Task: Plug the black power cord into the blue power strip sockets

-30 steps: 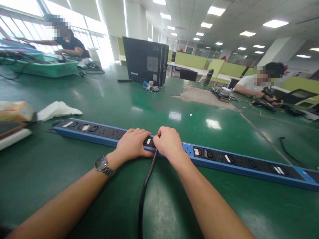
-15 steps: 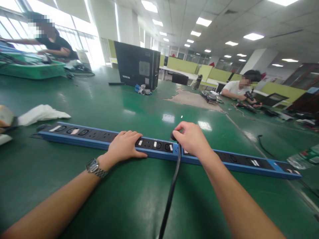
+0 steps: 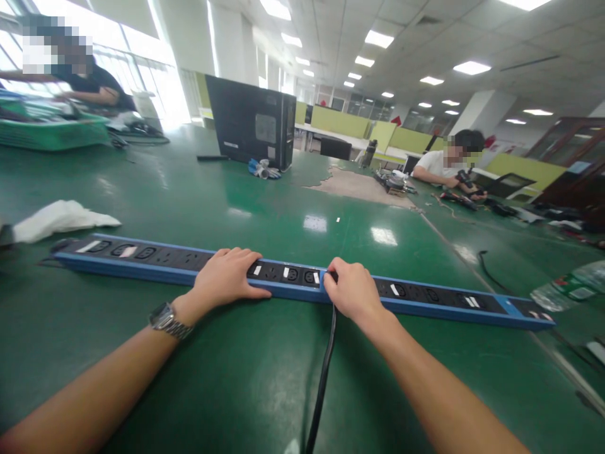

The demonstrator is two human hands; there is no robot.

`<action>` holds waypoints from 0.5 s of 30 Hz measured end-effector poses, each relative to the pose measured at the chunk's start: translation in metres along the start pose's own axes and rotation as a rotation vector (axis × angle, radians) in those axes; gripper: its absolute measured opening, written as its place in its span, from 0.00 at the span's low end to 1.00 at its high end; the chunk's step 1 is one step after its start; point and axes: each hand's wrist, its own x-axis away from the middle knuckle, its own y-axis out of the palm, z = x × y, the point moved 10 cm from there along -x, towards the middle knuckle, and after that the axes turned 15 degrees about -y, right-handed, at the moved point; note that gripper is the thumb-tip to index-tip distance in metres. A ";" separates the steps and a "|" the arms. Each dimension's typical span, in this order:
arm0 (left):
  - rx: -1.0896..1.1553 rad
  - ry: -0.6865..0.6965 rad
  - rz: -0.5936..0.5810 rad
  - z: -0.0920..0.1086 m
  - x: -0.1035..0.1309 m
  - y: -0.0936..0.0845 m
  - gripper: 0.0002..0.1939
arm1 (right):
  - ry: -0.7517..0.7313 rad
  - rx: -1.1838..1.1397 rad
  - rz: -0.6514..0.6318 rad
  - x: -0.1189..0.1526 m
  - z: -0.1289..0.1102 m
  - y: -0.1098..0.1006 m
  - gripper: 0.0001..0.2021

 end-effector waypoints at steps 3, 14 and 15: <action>0.010 0.004 -0.002 0.000 0.000 -0.001 0.38 | 0.066 -0.092 0.164 0.010 0.020 -0.037 0.13; 0.008 0.009 -0.007 0.001 0.001 -0.003 0.37 | 0.125 -0.052 -0.002 0.061 0.119 -0.041 0.17; 0.009 0.011 -0.006 0.001 0.001 -0.003 0.37 | 0.112 -0.058 -0.009 0.060 0.119 -0.038 0.17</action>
